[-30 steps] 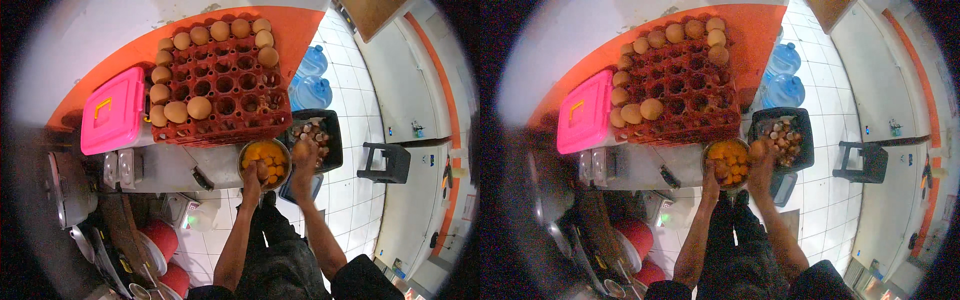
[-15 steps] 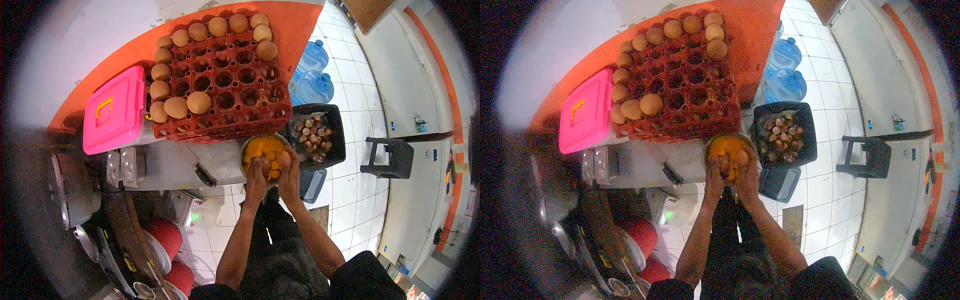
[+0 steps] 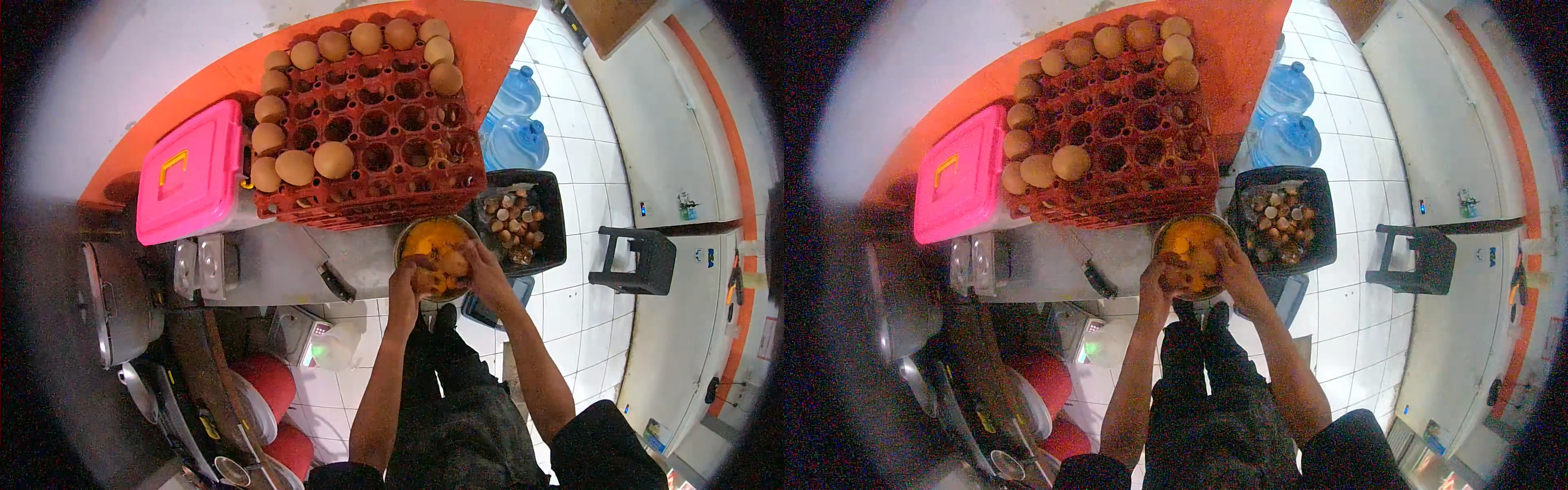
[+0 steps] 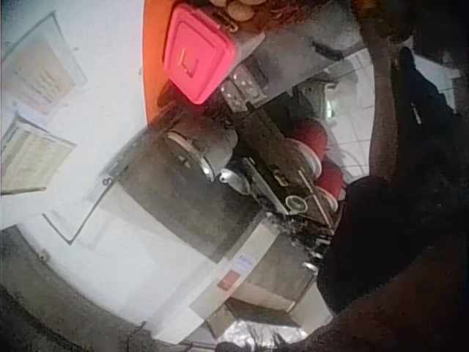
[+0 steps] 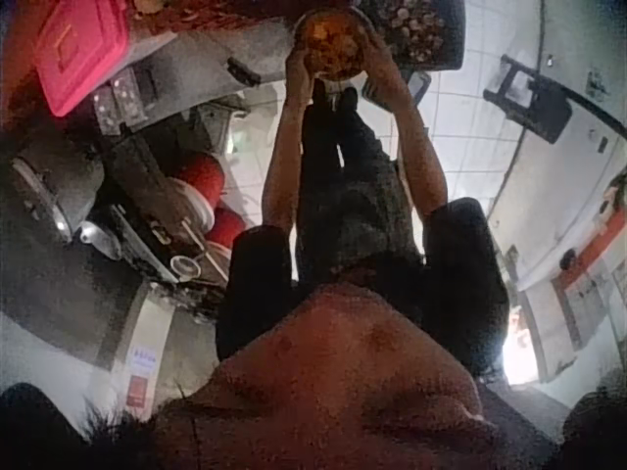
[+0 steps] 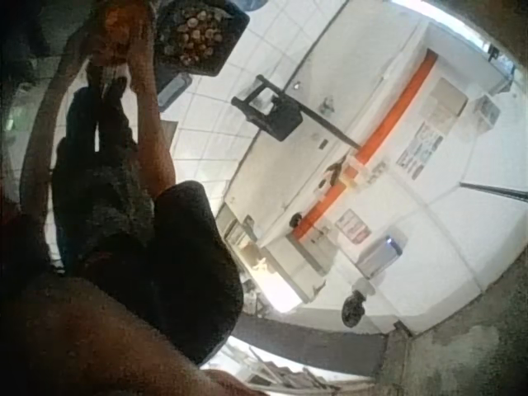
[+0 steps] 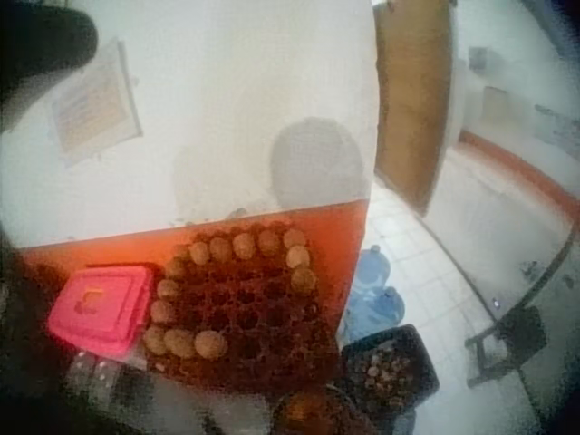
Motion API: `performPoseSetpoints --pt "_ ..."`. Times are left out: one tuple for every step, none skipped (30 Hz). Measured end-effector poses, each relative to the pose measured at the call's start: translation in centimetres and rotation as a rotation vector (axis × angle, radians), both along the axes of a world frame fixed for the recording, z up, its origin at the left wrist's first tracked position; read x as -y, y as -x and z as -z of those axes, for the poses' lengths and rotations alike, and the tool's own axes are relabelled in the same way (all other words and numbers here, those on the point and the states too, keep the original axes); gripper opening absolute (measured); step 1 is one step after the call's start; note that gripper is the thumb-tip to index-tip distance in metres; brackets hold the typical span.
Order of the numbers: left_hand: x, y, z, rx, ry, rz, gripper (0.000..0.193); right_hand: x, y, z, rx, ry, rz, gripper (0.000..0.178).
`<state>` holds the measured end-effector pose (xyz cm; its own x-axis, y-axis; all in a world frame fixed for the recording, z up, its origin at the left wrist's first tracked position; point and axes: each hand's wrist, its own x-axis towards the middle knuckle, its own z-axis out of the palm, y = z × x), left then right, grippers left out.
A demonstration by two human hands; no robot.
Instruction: Cracking several eggs from a crate into a metal bowl in a kitchen.
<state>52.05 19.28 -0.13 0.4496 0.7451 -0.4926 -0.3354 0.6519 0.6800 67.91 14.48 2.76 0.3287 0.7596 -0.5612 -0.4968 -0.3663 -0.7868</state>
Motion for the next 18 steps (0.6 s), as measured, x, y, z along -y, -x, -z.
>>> performPoseSetpoints --pt "-0.1 -0.6 -0.9 -0.095 -0.066 0.013 0.042 0.3 -0.7 1.0 0.069 0.021 -0.107 0.047" --pt "-0.1 -1.2 -1.9 -0.189 -0.133 0.027 0.039 0.6 -1.4 2.0 0.137 0.043 -0.214 0.048" --pt "-0.2 -0.7 -2.5 -0.195 -0.134 0.023 0.039 0.4 -1.2 1.4 0.132 0.041 -0.218 0.048" --pt "-0.3 0.0 -3.0 -0.243 -0.158 0.136 0.037 0.0 -1.1 0.1 0.111 0.07 -0.272 0.047" --pt "-0.4 0.5 -3.2 -0.29 -0.181 0.25 0.037 -0.2 -0.9 -0.9 0.091 0.098 -0.327 0.047" --pt "-0.6 0.6 -3.5 -0.289 -0.181 0.251 0.037 -0.2 -1.0 -1.5 0.092 0.098 -0.325 0.047" --pt "-0.8 0.6 -3.8 -0.373 -0.248 0.276 0.036 -0.2 -1.2 -1.9 0.227 0.054 -0.41 0.045" --pt "-0.9 0.6 -3.8 -0.456 -0.314 0.3 0.035 -0.1 -1.3 -2.1 0.362 0.009 -0.493 0.045" --pt "-1.1 0.6 -3.9 -0.455 -0.316 0.301 0.035 -0.1 -1.4 -2.0 0.364 0.008 -0.492 0.045" --pt "-1.3 0.5 -3.8 -0.501 -0.318 0.315 0.035 -0.1 -1.6 -1.7 0.323 -0.021 -0.497 0.044" --pt "-1.4 0.5 -3.7 -0.547 -0.319 0.329 0.034 -0.1 -1.7 -1.5 0.282 -0.049 -0.503 0.045" --pt "-1.3 0.6 -3.4 -0.55 -0.319 0.328 0.034 -0.2 -1.5 -1.6 0.28 -0.051 -0.505 0.045" --pt "-1.3 0.7 -3.1 -0.541 -0.337 0.317 0.036 -0.4 -1.3 -1.8 0.381 -0.05 -0.525 0.044" --pt "-1.2 0.8 -2.8 -0.533 -0.356 0.307 0.037 -0.5 -1.1 -1.9 0.482 -0.049 -0.545 0.043" --pt "-1.3 0.3 -3.1 -0.524 -0.352 0.314 0.037 -0.4 -1.4 -2.1 0.486 -0.04 -0.54 0.043" --pt "-1.6 0.0 -4.2 -0.605 -0.492 0.357 0.039 -0.5 -1.4 -2.3 0.533 -0.034 -0.572 0.044" --pt "-1.7 -0.1 -4.8 -0.683 -0.633 0.4 0.04 -0.5 -1.3 -2.4 0.579 -0.028 -0.604 0.044" --pt "-1.8 -0.1 -4.9 -0.683 -0.635 0.4 0.04 -0.5 -1.2 -2.5 0.581 -0.028 -0.604 0.044"
